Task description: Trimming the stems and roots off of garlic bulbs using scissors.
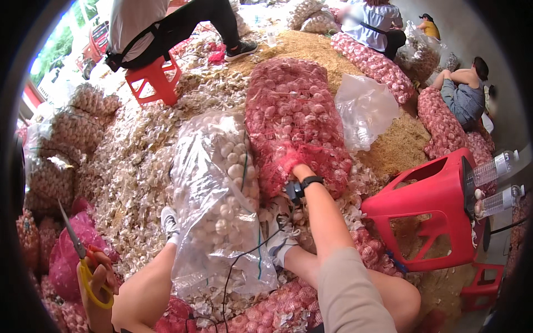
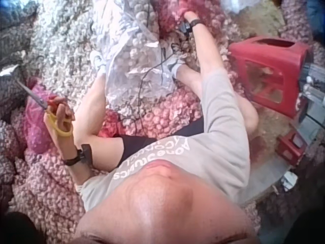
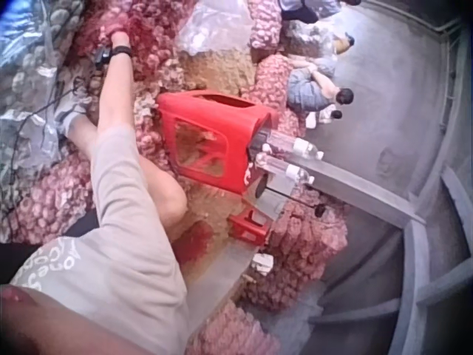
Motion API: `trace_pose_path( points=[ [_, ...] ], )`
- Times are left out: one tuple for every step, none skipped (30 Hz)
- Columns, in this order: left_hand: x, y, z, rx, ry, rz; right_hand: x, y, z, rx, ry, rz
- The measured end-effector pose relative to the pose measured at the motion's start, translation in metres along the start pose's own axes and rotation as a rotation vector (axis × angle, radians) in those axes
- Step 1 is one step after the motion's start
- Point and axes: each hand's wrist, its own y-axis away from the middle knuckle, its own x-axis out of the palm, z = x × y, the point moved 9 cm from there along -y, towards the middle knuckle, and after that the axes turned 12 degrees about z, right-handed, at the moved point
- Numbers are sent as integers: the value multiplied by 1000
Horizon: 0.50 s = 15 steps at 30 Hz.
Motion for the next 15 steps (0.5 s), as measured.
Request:
trace_pose_path(
  points=[
    [15, -12, -5, 40, 70, 140, -47, 21, -30, 8, -35, -44],
    [15, -2, -12, 35, 85, 187, -20, 51, 9, -292, 364, -48],
    [12, 2, -16, 16, 80, 158, 9, 111, 45, -596, 753, -66],
    [17, 4, -27, 70, 70, 166, 7, 150, 48, -447, 599, -89],
    [27, 6, -39, 133, 73, 190, 0, 186, 42, -291, 447, -136],
    [30, 10, -42, 96, 218, 103, -11, 226, 44, -388, 565, -301],
    [33, 13, -45, 92, 241, 114, -11, 252, 40, -341, 569, -182],
    [39, 16, -61, 214, 202, 190, -22, 258, 27, -433, 551, -114],
    [46, 21, -78, 340, 159, 261, -34, 267, 14, -530, 532, -44],
    [48, 27, -84, 345, 205, 238, -34, 285, 16, -532, 539, -47],
    [47, 32, -90, 353, 208, 234, -32, 307, 19, -581, 488, -5],
    [51, 33, -90, 268, 172, 263, -30, 335, 25, -630, 433, 26],
    [72, 14, -80, 190, 160, 354, -49, 371, 10, -596, 425, -44],
    [79, 15, -85, 185, 107, 362, -49, 400, 13, -635, 256, -32],
    [80, 16, -78, 191, 91, 435, -47, 430, 17, -683, 90, -17]
  ],
)
